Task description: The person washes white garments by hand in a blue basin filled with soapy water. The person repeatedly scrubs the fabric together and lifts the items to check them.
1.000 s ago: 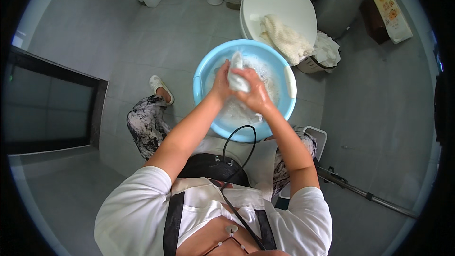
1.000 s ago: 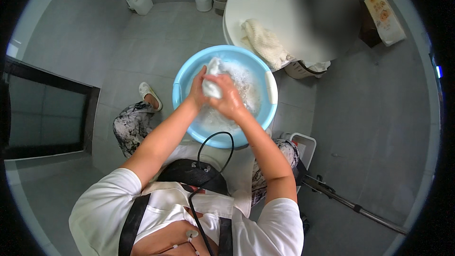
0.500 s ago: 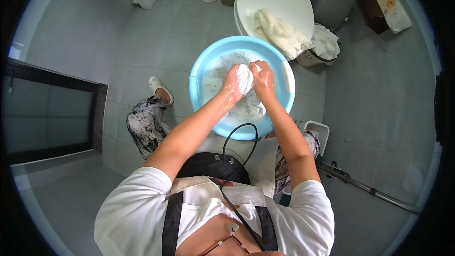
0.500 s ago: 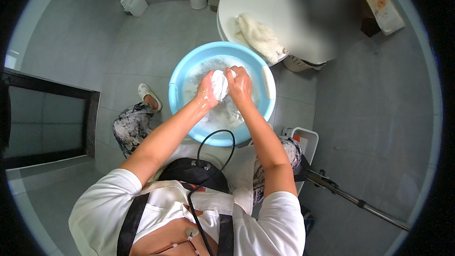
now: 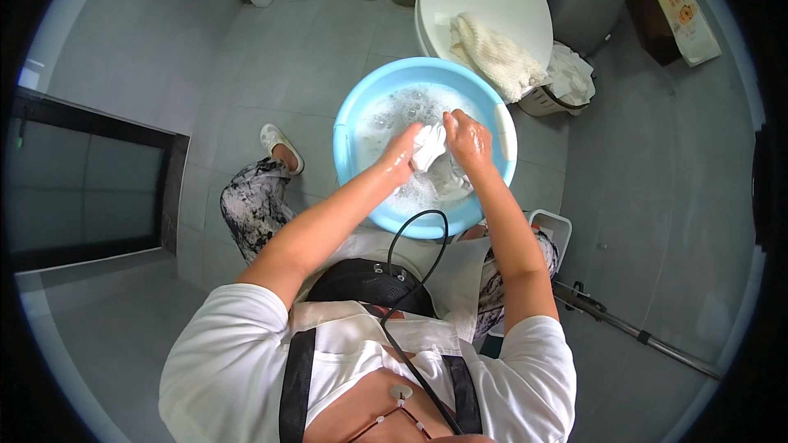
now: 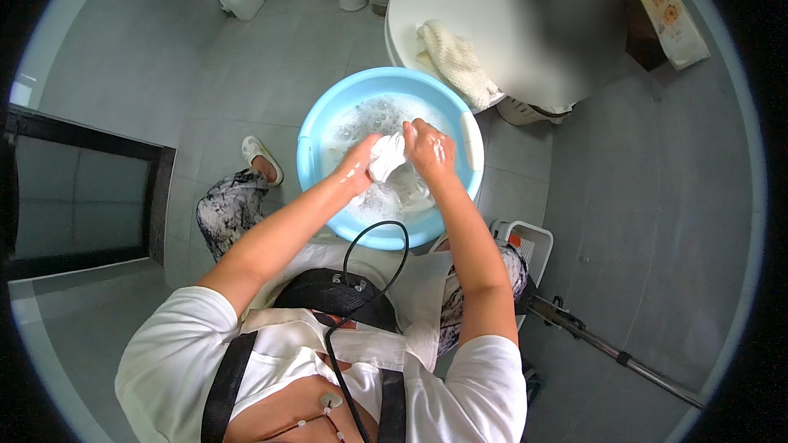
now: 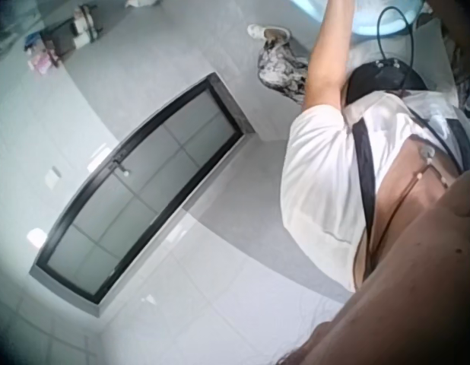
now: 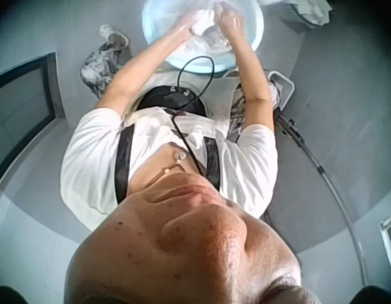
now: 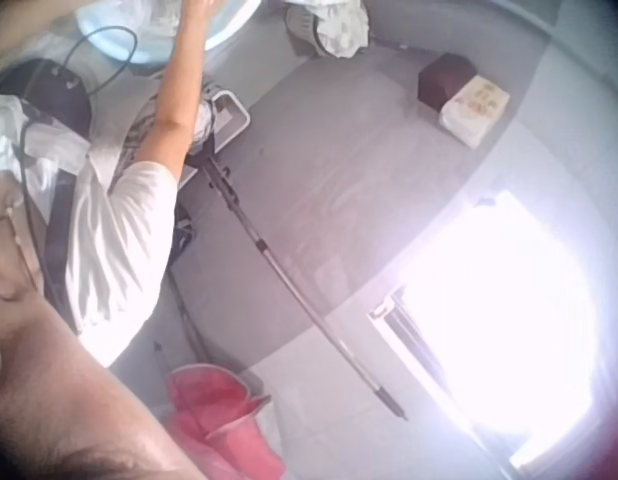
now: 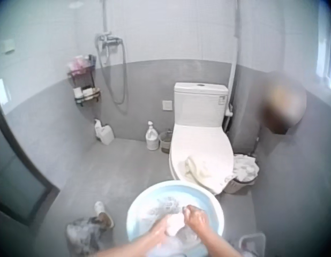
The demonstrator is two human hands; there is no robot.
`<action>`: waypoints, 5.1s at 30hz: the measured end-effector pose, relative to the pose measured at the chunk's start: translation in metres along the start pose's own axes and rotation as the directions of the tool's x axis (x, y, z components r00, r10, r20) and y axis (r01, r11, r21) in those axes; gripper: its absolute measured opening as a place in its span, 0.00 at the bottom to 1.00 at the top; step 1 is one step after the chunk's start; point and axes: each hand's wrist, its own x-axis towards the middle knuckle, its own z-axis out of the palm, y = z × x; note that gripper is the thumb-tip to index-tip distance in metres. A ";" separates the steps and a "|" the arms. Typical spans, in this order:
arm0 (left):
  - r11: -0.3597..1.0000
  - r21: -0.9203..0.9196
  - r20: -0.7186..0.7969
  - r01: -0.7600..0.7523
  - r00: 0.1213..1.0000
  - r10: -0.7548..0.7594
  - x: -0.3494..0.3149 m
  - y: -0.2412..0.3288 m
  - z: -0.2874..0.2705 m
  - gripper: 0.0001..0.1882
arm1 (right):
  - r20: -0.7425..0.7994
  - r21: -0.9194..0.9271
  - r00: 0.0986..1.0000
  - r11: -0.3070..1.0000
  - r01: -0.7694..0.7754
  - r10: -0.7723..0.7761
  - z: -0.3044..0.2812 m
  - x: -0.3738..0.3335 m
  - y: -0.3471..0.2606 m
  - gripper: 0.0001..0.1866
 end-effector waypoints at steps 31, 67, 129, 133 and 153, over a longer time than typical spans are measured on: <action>0.863 0.417 0.057 -0.285 0.956 0.288 0.027 0.069 -0.046 0.15 | 0.562 0.706 0.820 0.452 -0.545 0.112 -0.020 0.007 0.036 0.27; 0.889 -0.448 0.263 0.096 0.964 0.029 0.015 0.026 -0.009 0.27 | 0.302 0.951 0.934 -0.013 -0.310 -0.191 -0.041 0.001 -0.010 0.16; 0.989 -0.132 0.010 -0.070 0.997 0.072 0.009 0.033 -0.046 0.30 | 0.458 -0.255 0.847 0.873 0.415 -0.269 0.056 -0.017 0.032 0.16; 0.984 -0.175 0.079 0.025 0.997 -0.012 0.005 0.024 -0.037 0.30 | 0.480 -0.289 0.874 0.928 0.236 -0.073 0.064 -0.001 0.024 0.13; 0.953 -0.260 0.088 0.156 0.987 -0.137 0.009 0.009 -0.001 0.16 | -0.067 0.111 0.988 0.983 0.144 -0.137 0.009 -0.012 -0.030 0.14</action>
